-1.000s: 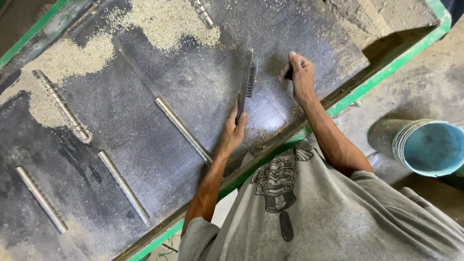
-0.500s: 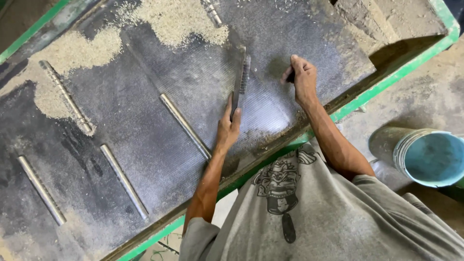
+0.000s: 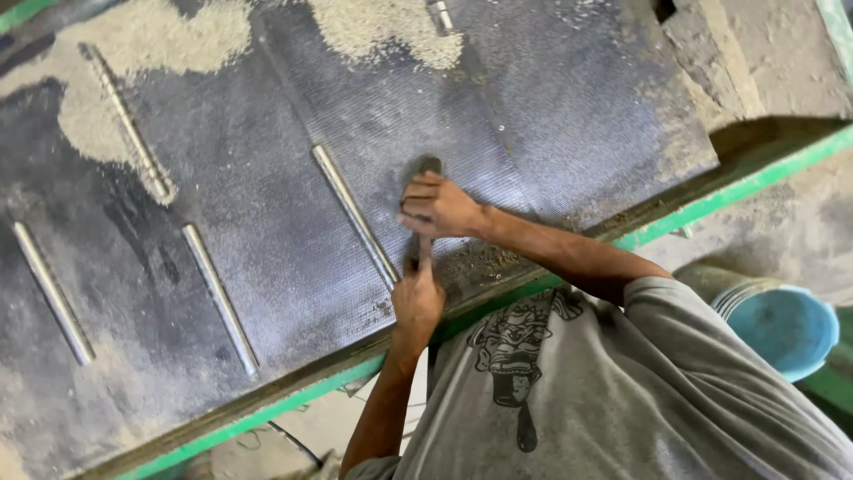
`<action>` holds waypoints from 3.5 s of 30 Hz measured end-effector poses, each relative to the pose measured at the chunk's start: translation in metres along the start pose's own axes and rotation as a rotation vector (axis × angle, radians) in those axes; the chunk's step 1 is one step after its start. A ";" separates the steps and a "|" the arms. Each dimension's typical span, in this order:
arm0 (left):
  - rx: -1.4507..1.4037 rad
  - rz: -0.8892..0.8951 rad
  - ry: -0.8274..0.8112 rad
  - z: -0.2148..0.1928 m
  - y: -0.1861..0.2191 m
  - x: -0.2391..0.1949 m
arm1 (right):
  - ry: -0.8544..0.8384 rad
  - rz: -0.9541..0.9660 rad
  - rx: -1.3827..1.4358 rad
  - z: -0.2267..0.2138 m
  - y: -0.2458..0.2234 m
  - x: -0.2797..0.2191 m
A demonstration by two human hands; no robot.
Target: The recorder uses a scraping tool to clean rice grains and debris from a vibrating industrial mesh screen.
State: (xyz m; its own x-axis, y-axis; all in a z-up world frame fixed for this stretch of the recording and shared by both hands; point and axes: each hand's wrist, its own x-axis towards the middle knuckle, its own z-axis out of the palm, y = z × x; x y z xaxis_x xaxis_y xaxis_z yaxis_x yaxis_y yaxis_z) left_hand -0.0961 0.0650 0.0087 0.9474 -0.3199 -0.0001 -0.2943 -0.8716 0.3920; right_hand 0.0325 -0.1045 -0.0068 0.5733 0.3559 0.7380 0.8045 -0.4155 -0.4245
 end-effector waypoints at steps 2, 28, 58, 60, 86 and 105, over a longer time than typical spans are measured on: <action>0.049 -0.037 -0.025 0.002 0.004 -0.009 | -0.171 0.089 0.114 0.038 0.010 -0.027; 0.089 -0.263 -0.568 0.007 0.033 0.026 | -0.480 0.178 0.291 0.017 0.040 -0.020; 0.044 -0.074 -0.253 0.052 -0.018 0.149 | -0.137 0.284 0.135 0.060 0.175 -0.013; 0.087 -0.094 -0.381 0.044 -0.032 0.186 | -0.168 0.401 0.176 0.069 0.205 0.006; -0.004 -0.052 -0.475 0.051 -0.027 0.136 | -0.018 0.387 0.030 0.053 0.146 -0.024; 0.155 0.136 -0.588 0.003 -0.060 0.194 | 0.119 0.552 -0.011 0.065 0.168 -0.002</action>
State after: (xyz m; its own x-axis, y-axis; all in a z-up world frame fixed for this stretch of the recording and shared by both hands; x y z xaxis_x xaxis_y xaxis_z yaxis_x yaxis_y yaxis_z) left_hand 0.1051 0.0538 -0.0178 0.6856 -0.5442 -0.4835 -0.4640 -0.8385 0.2858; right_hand 0.1767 -0.1206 -0.1134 0.8866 -0.0131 0.4623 0.3884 -0.5218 -0.7595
